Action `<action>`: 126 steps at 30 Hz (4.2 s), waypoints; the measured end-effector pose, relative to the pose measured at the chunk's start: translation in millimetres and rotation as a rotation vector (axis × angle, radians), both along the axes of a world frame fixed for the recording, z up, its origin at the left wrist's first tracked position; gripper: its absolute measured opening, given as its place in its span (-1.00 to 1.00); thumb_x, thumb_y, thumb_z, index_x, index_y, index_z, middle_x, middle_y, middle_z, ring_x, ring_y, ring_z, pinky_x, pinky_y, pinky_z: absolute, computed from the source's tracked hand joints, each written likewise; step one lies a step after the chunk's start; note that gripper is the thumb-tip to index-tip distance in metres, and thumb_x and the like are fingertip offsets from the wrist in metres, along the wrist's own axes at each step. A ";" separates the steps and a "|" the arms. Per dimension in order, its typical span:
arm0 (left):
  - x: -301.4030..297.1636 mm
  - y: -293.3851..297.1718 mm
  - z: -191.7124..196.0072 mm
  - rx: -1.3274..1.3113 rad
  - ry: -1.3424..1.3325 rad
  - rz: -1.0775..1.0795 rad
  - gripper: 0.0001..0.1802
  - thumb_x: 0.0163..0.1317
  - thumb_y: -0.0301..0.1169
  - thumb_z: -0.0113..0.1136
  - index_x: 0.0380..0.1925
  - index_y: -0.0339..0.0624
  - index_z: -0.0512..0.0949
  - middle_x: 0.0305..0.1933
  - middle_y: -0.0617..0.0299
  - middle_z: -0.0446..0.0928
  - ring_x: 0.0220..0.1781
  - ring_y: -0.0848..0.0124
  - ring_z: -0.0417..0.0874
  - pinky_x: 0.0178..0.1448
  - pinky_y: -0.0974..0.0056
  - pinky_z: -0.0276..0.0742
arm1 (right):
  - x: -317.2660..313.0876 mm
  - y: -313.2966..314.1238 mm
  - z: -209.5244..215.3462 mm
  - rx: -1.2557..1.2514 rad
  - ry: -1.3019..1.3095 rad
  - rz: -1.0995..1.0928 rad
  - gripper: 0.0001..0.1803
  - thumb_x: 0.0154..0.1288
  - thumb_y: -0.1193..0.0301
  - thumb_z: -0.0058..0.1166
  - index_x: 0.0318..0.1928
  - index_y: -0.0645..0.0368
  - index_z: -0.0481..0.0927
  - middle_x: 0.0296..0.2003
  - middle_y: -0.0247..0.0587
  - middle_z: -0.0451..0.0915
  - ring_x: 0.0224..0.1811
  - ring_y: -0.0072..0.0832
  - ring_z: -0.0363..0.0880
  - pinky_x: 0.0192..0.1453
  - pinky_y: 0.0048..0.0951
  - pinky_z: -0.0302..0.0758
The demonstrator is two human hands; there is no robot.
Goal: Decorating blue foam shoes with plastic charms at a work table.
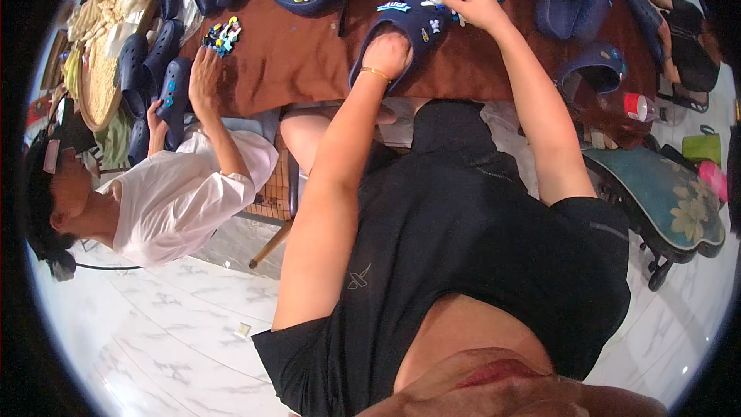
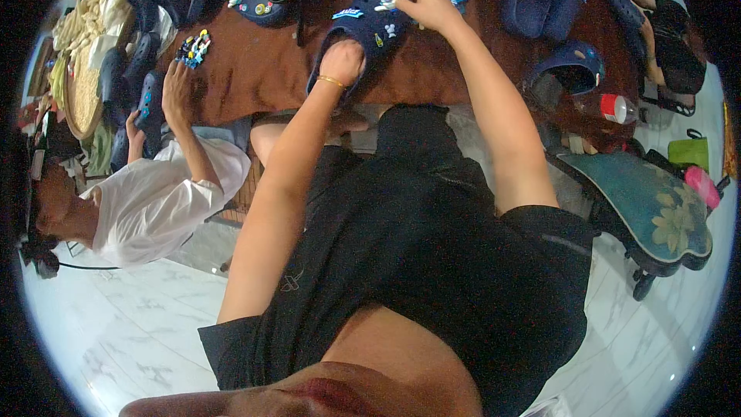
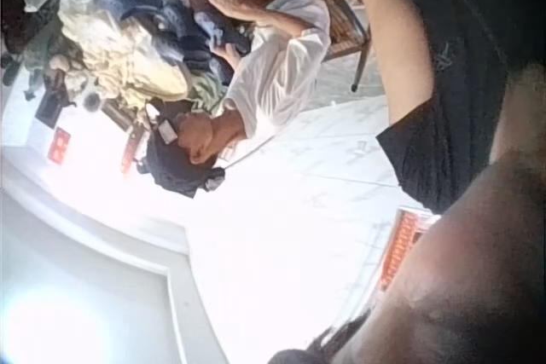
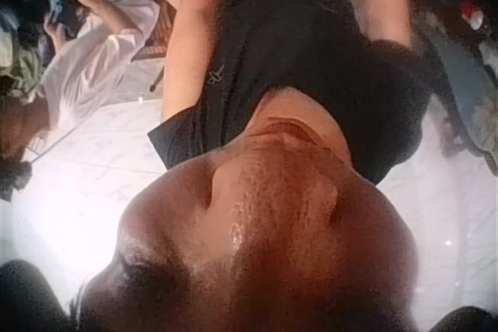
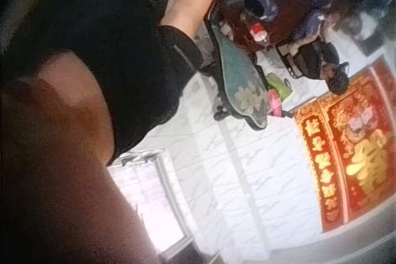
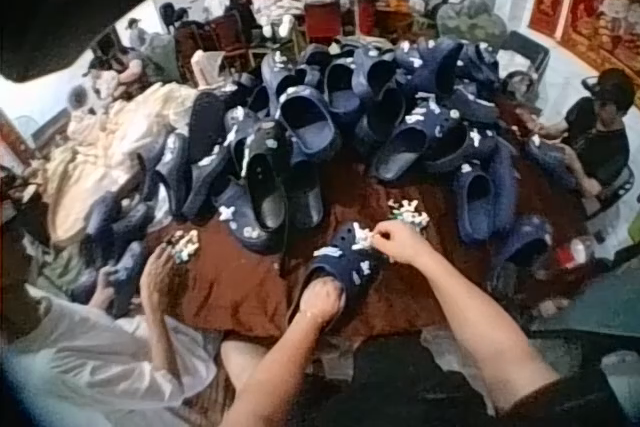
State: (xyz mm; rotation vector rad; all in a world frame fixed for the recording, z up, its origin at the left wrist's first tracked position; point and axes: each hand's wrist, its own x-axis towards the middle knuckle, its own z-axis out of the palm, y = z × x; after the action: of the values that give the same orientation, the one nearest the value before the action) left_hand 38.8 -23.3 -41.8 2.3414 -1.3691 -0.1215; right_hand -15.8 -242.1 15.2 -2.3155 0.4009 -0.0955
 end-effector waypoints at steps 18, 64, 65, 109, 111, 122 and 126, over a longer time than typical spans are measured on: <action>-2.1 -1.9 11.2 -0.015 0.048 0.001 -0.79 -0.05 -0.34 -0.02 -0.65 -0.26 0.46 -0.47 0.00 0.46 -0.36 0.07 0.51 -0.22 0.08 0.43 | 78.5 12.1 5.1 -0.375 0.033 0.336 -0.85 -0.04 0.43 -0.03 -0.37 0.12 0.49 -0.45 -0.12 0.53 -0.33 -0.24 0.54 -0.26 -0.23 0.46; -1.3 2.2 10.0 0.054 -0.046 0.016 -0.87 -0.13 -0.39 0.07 -0.65 -0.24 0.48 -0.45 0.00 0.49 -0.35 0.08 0.53 -0.18 0.11 0.44 | 65.7 38.3 18.7 -0.184 0.048 0.262 -0.72 -0.21 0.38 0.17 -0.35 0.11 0.57 -0.36 -0.09 0.54 -0.25 -0.19 0.50 -0.18 -0.26 0.42; 0.9 -3.5 8.2 0.063 -0.040 -0.016 -0.88 -0.14 -0.41 0.06 -0.66 -0.24 0.47 -0.45 -0.01 0.48 -0.35 0.08 0.53 -0.18 0.10 0.44 | 49.9 33.0 -3.9 -0.183 -0.172 0.151 -0.74 -0.18 0.37 0.15 -0.35 0.11 0.56 -0.35 -0.09 0.52 -0.23 -0.19 0.48 -0.14 -0.26 0.40; -10.0 4.4 6.5 0.120 0.025 -0.026 -0.82 -0.12 -0.35 0.07 -0.61 -0.26 0.46 -0.44 -0.01 0.47 -0.32 0.09 0.50 -0.17 0.10 0.42 | -194.2 -47.6 68.6 -0.449 0.717 -1.184 -0.29 -0.19 0.12 0.24 0.01 0.10 0.30 -0.06 -0.01 0.36 0.03 -0.10 0.31 0.05 -0.17 0.32; -9.5 4.8 4.6 0.144 0.032 -0.029 -0.82 -0.10 -0.35 0.06 -0.56 -0.27 0.47 -0.40 -0.01 0.48 -0.28 0.10 0.51 -0.11 0.12 0.41 | -192.3 -45.9 70.6 -0.471 0.701 -1.163 -0.28 -0.19 0.13 0.24 0.02 0.10 0.29 -0.03 -0.01 0.33 0.05 -0.11 0.28 0.07 -0.17 0.31; -1.8 -1.6 -5.6 0.174 -0.050 -0.053 -0.77 -0.14 -0.31 0.09 -0.55 -0.27 0.47 -0.44 -0.04 0.47 -0.34 0.09 0.51 -0.21 0.11 0.43 | -191.7 -53.8 75.7 -0.418 0.709 -1.107 -0.28 -0.17 0.09 0.15 0.11 -0.12 0.27 -0.04 -0.10 0.36 0.06 -0.13 0.32 0.07 -0.14 0.34; 3.0 0.4 -7.1 -0.046 -0.226 -0.055 -0.83 -0.18 -0.37 0.04 -0.72 -0.27 0.46 -0.60 -0.07 0.46 -0.53 0.06 0.51 -0.36 0.07 0.46 | -195.2 -62.5 58.1 -0.556 0.630 -1.103 -0.37 -0.18 0.05 0.18 -0.02 -0.06 0.39 -0.13 -0.11 0.41 -0.01 -0.15 0.38 -0.05 -0.12 0.42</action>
State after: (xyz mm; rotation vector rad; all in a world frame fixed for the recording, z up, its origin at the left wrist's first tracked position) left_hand 41.7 -22.8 -48.9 2.3361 -1.5243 0.1626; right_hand -211.0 -304.5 73.2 -2.2911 2.1542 -0.0026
